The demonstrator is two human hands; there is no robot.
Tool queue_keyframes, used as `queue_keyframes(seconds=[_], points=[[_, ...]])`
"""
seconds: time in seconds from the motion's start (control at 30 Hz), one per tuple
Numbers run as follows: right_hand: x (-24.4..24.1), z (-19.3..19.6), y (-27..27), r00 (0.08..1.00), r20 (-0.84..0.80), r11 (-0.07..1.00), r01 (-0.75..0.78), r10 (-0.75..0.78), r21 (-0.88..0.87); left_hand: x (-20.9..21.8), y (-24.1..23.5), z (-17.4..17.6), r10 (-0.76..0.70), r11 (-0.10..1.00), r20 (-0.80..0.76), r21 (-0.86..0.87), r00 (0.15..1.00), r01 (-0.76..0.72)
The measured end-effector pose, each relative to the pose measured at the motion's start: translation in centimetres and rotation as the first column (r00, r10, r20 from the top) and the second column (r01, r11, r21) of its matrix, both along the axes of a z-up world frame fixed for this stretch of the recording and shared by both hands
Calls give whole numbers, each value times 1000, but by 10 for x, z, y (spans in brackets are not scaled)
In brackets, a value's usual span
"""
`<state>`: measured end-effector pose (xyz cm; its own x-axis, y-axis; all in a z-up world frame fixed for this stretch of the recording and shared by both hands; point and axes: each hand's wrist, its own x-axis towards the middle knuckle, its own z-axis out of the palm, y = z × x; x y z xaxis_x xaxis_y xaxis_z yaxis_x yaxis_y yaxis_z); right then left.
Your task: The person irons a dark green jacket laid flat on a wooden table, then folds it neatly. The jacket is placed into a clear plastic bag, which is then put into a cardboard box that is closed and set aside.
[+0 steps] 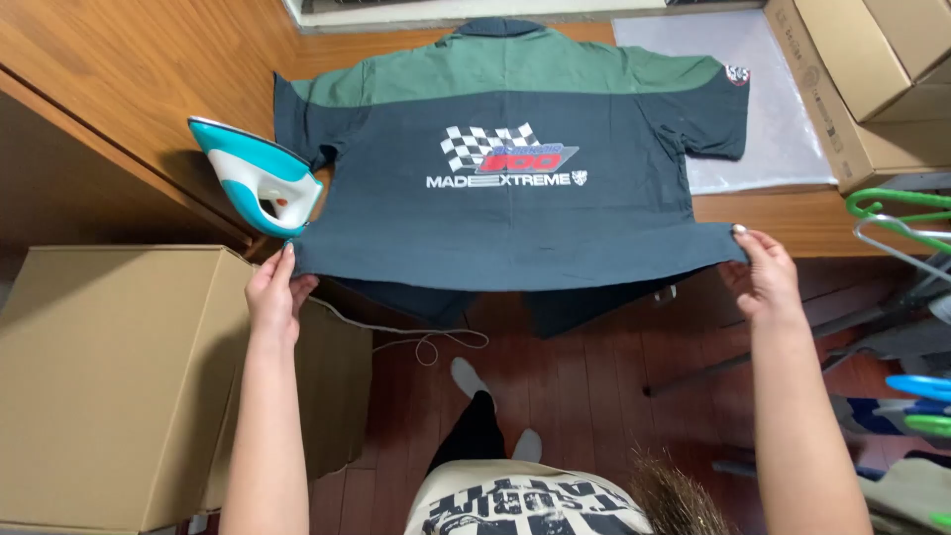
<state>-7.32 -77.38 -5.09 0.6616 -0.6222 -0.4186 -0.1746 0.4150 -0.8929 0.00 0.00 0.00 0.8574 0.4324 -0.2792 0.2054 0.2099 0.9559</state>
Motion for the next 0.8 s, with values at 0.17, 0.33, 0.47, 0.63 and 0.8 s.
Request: queue_keyframes(seconds=[0.17, 0.33, 0.47, 0.63, 0.8], points=[[49, 14, -9, 965, 231, 968, 64, -121, 243, 39, -21, 44, 65, 995, 173, -92, 983, -49], [101, 44, -11, 926, 289, 887, 92, -243, 452, 96, -45, 70, 87, 985, 278, -165, 957, -41], [144, 53, -23, 936, 279, 893, 73, -215, 444, 146, -63, 87, 104, 977, 338, -209, 935, -33], [189, 70, -13, 923, 271, 872, 118, -273, 475, 213, -71, 80, 143, 962, 360, -269, 922, -44], [243, 74, -9, 859, 233, 759, 240, -457, 606, 281, -68, 65, 119, 958, 338, -286, 934, -18]])
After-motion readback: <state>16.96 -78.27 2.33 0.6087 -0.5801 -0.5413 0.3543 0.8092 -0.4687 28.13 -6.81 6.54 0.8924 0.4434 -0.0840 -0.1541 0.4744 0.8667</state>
